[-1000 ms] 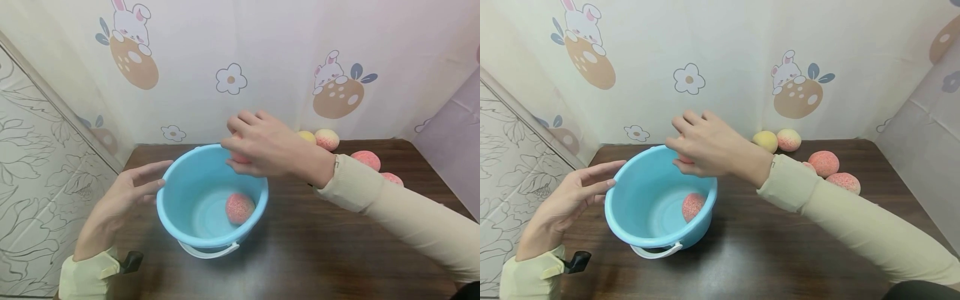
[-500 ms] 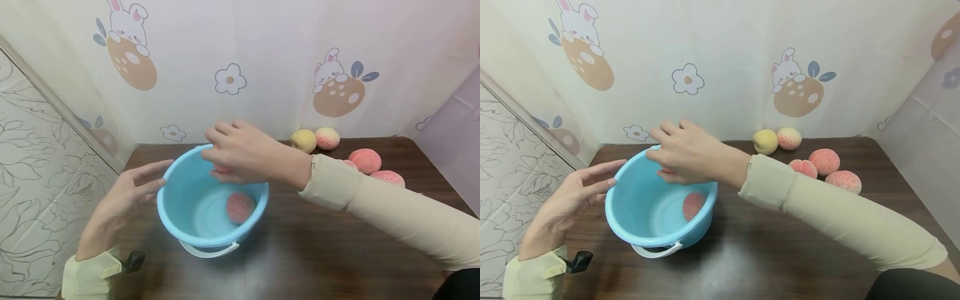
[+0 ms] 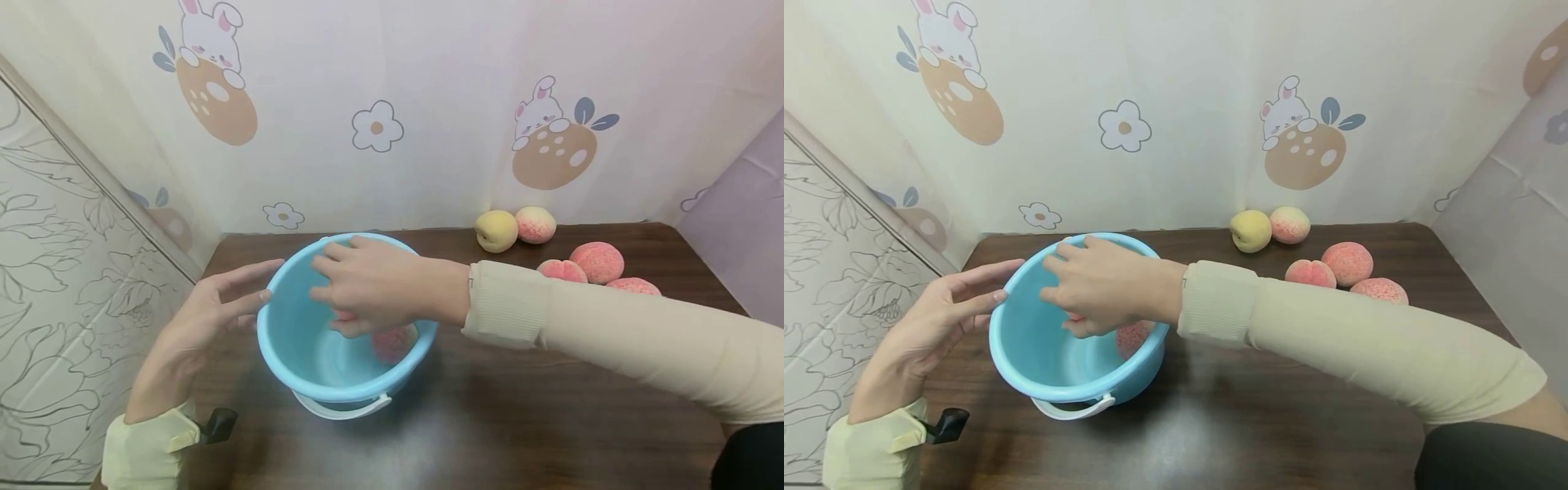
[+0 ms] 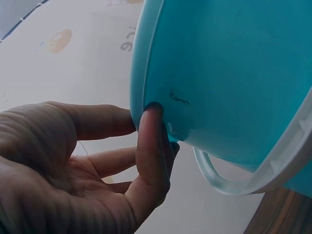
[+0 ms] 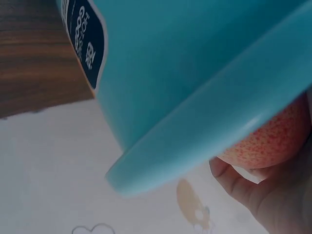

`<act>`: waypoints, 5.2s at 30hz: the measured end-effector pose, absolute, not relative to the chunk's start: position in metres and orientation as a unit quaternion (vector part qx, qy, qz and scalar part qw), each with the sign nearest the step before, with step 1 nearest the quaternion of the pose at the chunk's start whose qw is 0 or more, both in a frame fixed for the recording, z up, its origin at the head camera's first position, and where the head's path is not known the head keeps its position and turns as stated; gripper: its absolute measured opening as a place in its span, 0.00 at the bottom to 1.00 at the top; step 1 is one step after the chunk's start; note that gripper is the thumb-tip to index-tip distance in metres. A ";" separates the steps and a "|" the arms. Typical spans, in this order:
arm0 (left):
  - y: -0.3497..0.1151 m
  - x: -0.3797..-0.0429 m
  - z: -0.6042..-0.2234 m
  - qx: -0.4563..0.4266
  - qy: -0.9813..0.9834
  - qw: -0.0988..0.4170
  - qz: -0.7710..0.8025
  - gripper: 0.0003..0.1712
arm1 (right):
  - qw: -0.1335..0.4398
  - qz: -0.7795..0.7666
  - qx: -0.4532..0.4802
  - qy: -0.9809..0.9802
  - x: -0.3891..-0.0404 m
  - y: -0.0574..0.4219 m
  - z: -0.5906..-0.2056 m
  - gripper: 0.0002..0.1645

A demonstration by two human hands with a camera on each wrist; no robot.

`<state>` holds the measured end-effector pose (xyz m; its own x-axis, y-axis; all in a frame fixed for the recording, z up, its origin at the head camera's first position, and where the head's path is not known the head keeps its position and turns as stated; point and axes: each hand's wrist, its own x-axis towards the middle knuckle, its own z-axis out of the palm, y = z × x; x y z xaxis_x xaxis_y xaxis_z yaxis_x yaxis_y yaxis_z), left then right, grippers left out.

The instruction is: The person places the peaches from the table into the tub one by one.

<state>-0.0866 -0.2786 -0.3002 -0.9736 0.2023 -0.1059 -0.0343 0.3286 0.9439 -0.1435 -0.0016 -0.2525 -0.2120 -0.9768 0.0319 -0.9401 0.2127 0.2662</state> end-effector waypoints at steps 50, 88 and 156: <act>-0.277 -0.085 -0.301 0.044 0.822 0.101 0.559 0.29 | -0.132 -0.111 0.706 -0.687 -0.130 -0.031 -0.297 0.21; -0.275 -0.087 -0.300 0.049 0.814 0.103 0.570 0.29 | -0.210 -0.095 0.663 -0.712 -0.128 -0.023 -0.285 0.17; -0.288 -0.096 -0.308 0.105 0.684 0.172 0.702 0.29 | 0.072 0.084 0.505 -0.856 -0.215 0.122 -0.251 0.21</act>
